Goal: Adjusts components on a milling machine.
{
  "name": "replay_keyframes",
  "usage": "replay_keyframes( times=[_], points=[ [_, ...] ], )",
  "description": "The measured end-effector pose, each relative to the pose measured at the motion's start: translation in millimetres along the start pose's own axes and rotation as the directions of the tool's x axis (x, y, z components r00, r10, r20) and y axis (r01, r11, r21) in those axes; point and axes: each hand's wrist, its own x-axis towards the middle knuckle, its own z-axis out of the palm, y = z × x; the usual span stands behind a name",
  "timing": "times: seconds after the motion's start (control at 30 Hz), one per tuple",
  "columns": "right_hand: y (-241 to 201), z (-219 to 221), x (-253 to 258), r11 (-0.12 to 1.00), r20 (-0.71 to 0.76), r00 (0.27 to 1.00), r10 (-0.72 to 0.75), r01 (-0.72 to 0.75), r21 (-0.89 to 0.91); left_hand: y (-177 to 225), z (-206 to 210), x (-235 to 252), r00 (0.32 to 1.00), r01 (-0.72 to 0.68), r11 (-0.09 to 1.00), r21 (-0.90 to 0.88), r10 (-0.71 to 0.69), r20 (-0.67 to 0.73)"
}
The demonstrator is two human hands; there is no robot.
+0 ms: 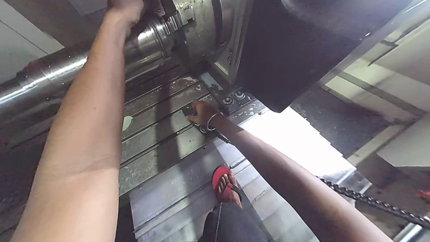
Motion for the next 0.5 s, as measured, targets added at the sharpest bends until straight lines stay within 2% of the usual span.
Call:
replay_keyframes(
  times=[0.5],
  points=[
    [-5.6, 2.4, -1.2, 0.998, -0.015, 0.999, 0.05, -0.051, -0.033, -5.2, 4.4, 6.5, 1.0, 0.027, 0.998, -0.063, -0.027, 0.002]
  ],
)
